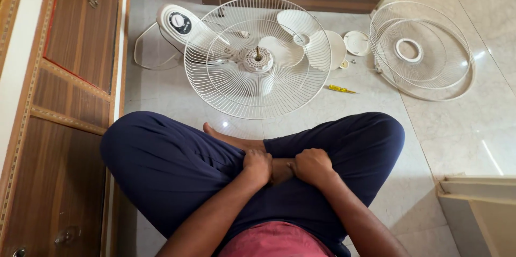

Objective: The person disassembles a white electric fan while sitting on the floor. They remove the front grille, unscrew and detach the fan blades, remove the central hub, and use a screwdriver on the motor housing.

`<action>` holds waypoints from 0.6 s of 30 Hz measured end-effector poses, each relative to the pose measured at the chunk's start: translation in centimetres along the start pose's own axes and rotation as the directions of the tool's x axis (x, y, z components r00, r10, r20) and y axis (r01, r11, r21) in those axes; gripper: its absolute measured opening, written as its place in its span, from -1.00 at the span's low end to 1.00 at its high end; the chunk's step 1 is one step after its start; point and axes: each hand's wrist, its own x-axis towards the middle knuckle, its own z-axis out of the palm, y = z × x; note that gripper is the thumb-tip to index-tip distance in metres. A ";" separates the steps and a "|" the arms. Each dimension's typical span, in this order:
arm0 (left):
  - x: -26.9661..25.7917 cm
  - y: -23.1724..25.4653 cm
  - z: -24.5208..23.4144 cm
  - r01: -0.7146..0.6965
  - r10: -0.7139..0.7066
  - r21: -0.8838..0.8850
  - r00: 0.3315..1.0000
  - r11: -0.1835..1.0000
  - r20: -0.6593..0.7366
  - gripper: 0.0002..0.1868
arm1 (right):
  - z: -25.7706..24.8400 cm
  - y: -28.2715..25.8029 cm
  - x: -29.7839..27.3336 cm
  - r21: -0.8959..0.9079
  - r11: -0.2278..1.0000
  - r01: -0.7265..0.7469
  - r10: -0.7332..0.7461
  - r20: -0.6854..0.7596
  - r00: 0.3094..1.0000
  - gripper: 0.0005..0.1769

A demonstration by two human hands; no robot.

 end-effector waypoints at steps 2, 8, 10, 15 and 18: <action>0.2 0.6 -1.0 0.021 -0.029 0.053 0.986 0.998 0.163 -0.29 | -0.4 0.0 -0.1 0.022 0.995 0.095 -0.094 -0.035 0.995 -0.41; -0.3 2.0 -3.3 0.013 -0.029 0.078 0.977 0.997 0.210 -0.26 | -2.5 -2.5 -2.6 0.392 0.847 0.360 -0.325 -0.155 0.933 -0.68; -0.3 1.6 -4.0 -0.002 -0.016 0.095 0.981 0.995 0.191 -0.21 | -3.9 -2.5 -2.5 0.422 0.814 0.400 -0.344 -0.206 0.916 -0.69; -0.7 2.1 -3.0 -0.024 -0.001 0.197 0.992 0.980 0.125 -0.21 | -4.9 -1.8 -2.2 0.454 0.848 0.274 -0.291 -0.033 0.956 -0.70; -0.5 1.9 -3.4 -0.018 0.001 0.151 0.994 0.988 0.114 -0.34 | -5.7 -0.6 -1.8 0.515 0.796 0.319 -0.300 -0.122 0.946 -0.69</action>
